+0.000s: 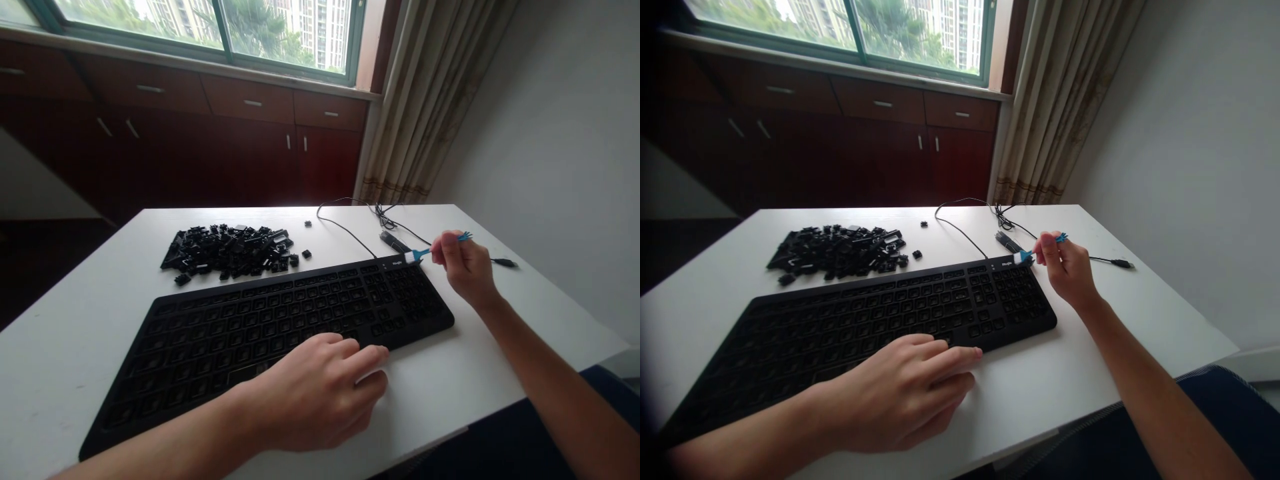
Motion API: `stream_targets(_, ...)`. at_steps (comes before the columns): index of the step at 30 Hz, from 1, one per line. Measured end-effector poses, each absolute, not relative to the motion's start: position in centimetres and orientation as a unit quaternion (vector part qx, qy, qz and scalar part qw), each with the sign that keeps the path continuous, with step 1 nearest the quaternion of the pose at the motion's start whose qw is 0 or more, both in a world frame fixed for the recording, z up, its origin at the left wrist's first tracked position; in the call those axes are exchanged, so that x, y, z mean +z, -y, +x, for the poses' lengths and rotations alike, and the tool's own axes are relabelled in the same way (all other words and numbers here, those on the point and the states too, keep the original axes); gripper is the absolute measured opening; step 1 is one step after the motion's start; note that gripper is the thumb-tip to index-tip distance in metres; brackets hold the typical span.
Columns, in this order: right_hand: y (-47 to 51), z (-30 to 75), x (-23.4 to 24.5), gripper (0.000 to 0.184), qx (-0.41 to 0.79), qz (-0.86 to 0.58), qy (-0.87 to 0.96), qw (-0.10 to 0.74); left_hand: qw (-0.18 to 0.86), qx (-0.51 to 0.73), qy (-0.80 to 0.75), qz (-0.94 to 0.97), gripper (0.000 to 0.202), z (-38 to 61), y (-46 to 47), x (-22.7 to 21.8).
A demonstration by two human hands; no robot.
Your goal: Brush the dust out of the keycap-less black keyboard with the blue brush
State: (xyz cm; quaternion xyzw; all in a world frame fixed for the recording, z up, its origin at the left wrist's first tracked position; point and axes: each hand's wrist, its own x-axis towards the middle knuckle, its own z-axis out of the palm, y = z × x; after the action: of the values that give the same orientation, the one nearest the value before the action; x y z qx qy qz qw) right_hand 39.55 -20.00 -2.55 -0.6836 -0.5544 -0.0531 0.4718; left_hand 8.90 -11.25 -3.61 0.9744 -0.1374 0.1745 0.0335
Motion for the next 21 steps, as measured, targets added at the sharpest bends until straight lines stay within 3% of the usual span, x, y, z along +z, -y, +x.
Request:
stream_targets(3,19.6,39.3,-3.1,0.038,0.045,-0.647,0.546,0.53,0.03,0.178,0.14,0.974,0.012,8.89,11.29,-3.48)
stream_targets(6,19.34,39.26,-3.39,0.045,0.139,-0.654,0.57,0.478,0.028,0.177,0.138,0.974,0.011,8.88,11.33,-3.38)
stream_targets(8,19.46,39.47,-3.17,0.046,0.112,-0.677,0.591,0.424,0.028,0.176,0.134,0.975,0.011,8.87,11.33,-3.41)
stream_targets(10,19.73,39.78,-2.77,0.045,0.002,-0.703,0.598,0.385,0.03,0.179,0.135,0.974,0.013,8.88,11.32,-3.5)
stream_targets(13,20.0,40.05,-2.41,0.041,-0.111,-0.713,0.574,0.387,0.037,0.185,0.14,0.972,0.016,8.89,11.28,-3.6)
stream_targets(17,19.81,39.75,-2.71,0.035,-0.013,-0.669,0.557,0.493,0.04,0.182,0.137,0.973,0.015,8.89,11.25,-3.53)
stream_targets(21,20.05,39.97,-2.62,0.038,0.024,-0.665,0.626,0.406,0.038,0.183,0.14,0.972,0.015,8.87,11.23,-3.5)
